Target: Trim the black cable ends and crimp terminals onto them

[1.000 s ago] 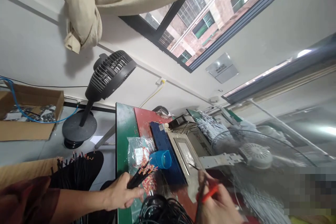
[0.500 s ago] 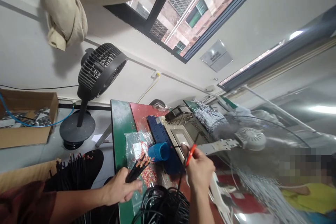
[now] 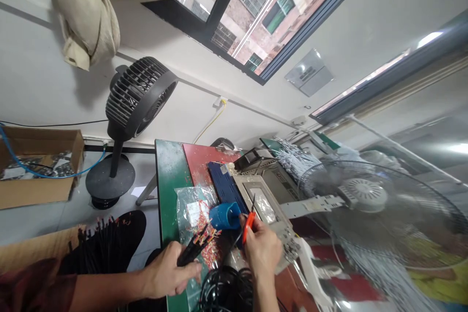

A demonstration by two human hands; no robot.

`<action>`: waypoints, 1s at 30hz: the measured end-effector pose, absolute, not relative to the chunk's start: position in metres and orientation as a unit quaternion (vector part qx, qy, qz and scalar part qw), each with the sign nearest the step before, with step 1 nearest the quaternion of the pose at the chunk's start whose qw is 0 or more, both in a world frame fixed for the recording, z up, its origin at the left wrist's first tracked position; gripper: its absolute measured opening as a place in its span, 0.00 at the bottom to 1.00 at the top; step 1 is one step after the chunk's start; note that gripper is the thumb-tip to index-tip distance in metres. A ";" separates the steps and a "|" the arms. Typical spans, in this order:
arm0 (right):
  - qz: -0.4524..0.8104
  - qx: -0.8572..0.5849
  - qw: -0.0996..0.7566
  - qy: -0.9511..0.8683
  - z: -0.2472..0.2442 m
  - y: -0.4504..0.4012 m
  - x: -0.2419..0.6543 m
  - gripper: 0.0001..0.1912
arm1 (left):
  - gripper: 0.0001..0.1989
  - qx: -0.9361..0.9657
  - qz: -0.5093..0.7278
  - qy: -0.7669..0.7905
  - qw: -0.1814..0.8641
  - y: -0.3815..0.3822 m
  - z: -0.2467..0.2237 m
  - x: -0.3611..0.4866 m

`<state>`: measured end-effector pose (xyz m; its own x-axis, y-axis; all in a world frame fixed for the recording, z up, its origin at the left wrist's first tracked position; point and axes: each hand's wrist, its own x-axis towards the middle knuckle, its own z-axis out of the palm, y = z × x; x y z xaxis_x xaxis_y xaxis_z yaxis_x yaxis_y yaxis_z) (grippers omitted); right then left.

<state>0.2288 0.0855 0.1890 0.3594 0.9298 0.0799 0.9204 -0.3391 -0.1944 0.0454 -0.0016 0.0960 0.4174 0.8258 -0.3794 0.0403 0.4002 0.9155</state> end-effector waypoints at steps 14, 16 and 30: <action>0.029 -0.802 0.101 -0.588 0.187 0.084 0.228 0.17 | 0.22 0.478 0.283 0.446 0.702 0.000 0.095 0.046; 0.034 -0.800 0.106 -0.589 0.187 0.084 0.229 0.17 | 0.21 0.477 0.283 0.449 0.700 0.000 0.096 0.045; -0.006 -0.814 0.256 -0.521 0.245 0.101 0.287 0.27 | 0.26 0.479 0.284 0.452 0.697 0.000 0.095 0.047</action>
<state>0.2873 0.1014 0.2455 0.4560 0.8456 0.2775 0.8519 -0.3246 -0.4111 0.0468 -0.0004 0.0948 0.4312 0.8281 -0.3583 0.0366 0.3807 0.9240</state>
